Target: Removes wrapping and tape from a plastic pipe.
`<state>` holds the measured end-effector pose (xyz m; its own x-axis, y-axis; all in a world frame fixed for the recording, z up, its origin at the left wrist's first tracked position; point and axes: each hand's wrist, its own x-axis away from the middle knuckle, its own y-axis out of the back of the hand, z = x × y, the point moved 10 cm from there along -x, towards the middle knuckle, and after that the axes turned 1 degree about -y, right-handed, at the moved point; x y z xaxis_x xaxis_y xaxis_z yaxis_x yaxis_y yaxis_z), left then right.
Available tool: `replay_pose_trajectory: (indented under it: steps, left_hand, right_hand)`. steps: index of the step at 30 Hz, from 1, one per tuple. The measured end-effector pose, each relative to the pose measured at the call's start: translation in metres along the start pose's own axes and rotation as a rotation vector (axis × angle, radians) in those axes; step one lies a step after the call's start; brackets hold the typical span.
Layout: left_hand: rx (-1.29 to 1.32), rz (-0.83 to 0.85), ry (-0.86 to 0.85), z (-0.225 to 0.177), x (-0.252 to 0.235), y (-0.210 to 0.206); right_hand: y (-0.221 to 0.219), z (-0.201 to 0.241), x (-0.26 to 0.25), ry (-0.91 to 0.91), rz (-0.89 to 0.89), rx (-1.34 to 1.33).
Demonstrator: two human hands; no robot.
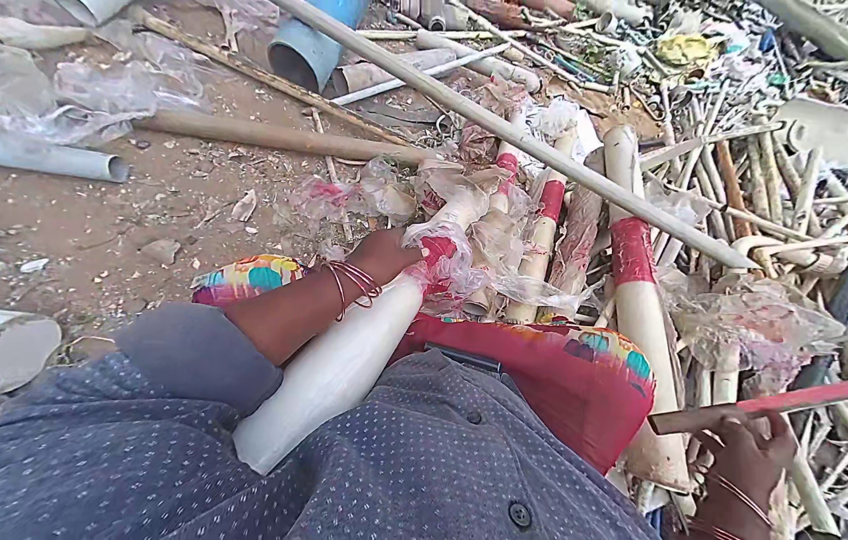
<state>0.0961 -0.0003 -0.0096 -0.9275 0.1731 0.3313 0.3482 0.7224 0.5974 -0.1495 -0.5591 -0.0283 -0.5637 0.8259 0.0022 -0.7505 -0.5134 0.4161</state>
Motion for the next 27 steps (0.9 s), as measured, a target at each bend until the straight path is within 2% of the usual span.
replay_pose_trajectory:
  steps: [3,6,9,12,15,17,20,22,24,27]
  left_hand:
    - [-0.005,0.013,-0.003,0.003,0.002,0.003]
    - [0.007,0.021,-0.019,0.005,0.004,0.005]
    - [0.041,0.021,-0.016,0.009,0.004,0.007]
    - [0.064,0.021,-0.011,0.013,0.003,0.008]
    - [0.086,0.033,0.002,0.016,0.003,0.010]
    - [0.081,0.034,0.000,0.015,0.002,0.011]
    - [0.088,0.037,-0.002,0.015,-0.001,0.011]
    - [0.082,0.040,0.002,0.013,-0.002,0.011]
    - [0.058,0.037,-0.003,0.009,-0.003,0.012]
    - [0.006,0.051,0.000,0.003,-0.004,0.013]
  right_hand:
    - [-0.015,0.069,0.021,0.115,0.113,-0.208]
    - [-0.048,0.109,0.057,0.142,0.314,-0.432]
    - [-0.093,0.117,0.103,-0.028,0.572,-0.545]
    - [-0.137,0.105,0.147,-0.315,0.825,-0.750]
    - [-0.169,0.104,0.190,-0.460,1.066,-0.685]
    - [-0.178,0.110,0.207,-0.285,1.178,-0.389]
    - [-0.189,0.125,0.215,0.256,1.215,0.293]
    - [-0.199,0.135,0.220,0.525,1.190,0.620]
    - [-0.209,0.143,0.220,0.642,1.144,0.789]
    - [-0.224,0.163,0.219,0.889,1.059,0.835]
